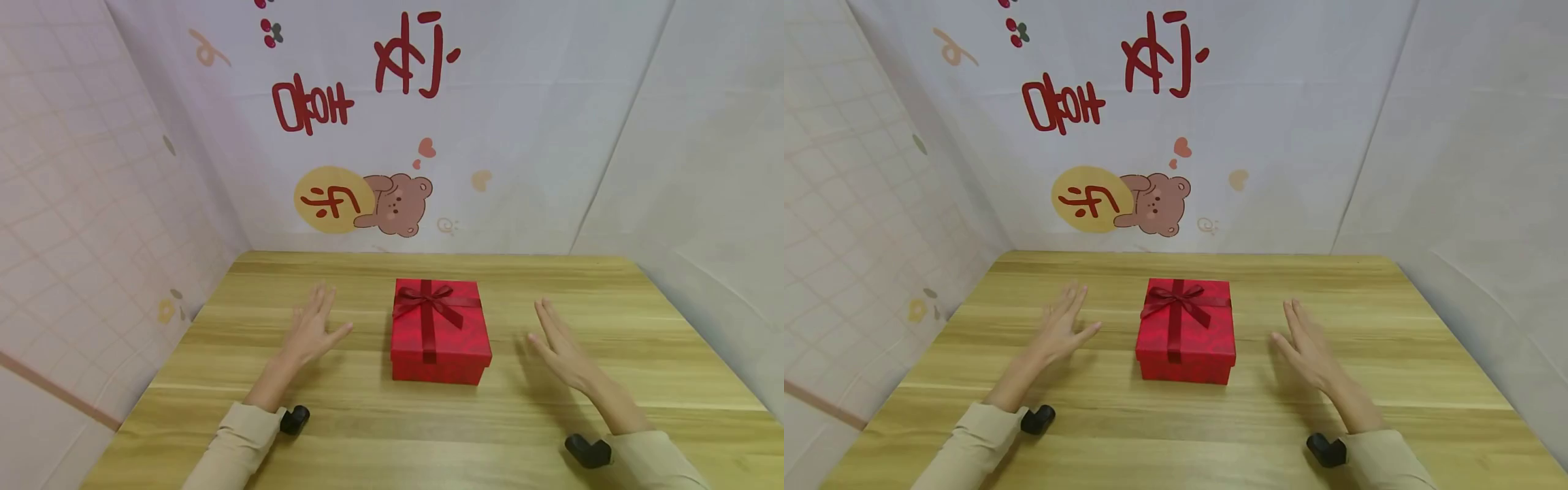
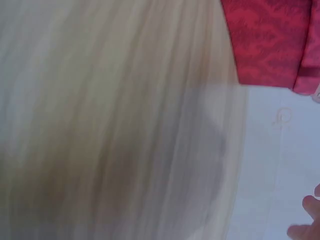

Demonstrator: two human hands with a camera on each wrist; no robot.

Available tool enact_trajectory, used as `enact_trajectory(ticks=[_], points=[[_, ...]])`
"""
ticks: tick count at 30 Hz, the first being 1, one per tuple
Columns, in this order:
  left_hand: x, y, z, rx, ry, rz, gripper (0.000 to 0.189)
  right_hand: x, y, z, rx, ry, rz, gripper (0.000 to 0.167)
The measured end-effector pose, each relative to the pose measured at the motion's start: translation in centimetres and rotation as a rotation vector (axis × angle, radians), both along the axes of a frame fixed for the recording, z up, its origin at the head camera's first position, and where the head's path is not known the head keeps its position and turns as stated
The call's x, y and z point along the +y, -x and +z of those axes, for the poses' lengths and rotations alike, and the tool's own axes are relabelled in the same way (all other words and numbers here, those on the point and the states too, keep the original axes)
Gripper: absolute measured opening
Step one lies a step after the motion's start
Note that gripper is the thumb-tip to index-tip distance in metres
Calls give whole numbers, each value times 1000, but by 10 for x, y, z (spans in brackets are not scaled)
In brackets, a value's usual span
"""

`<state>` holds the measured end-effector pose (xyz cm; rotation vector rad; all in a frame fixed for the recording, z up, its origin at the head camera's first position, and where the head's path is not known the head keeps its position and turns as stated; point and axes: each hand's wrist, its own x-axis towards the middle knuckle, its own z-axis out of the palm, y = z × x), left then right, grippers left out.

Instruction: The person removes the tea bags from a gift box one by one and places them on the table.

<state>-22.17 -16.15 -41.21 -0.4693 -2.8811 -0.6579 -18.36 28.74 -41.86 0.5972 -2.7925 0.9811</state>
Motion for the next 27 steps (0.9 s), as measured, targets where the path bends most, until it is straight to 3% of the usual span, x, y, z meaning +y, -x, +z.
enact_trajectory(ticks=[4,8,19,27], points=[[7,0,3,-29,-100,-72,85,-11,1,3,-65,139,67,63],[13,-2,4,-69,-204,-144,82,-22,0,5,-96,200,88,60],[28,-4,1,-73,-416,-309,78,-40,1,3,-58,264,135,57],[38,-5,0,-50,-458,-416,94,-52,0,0,-70,283,164,58]])
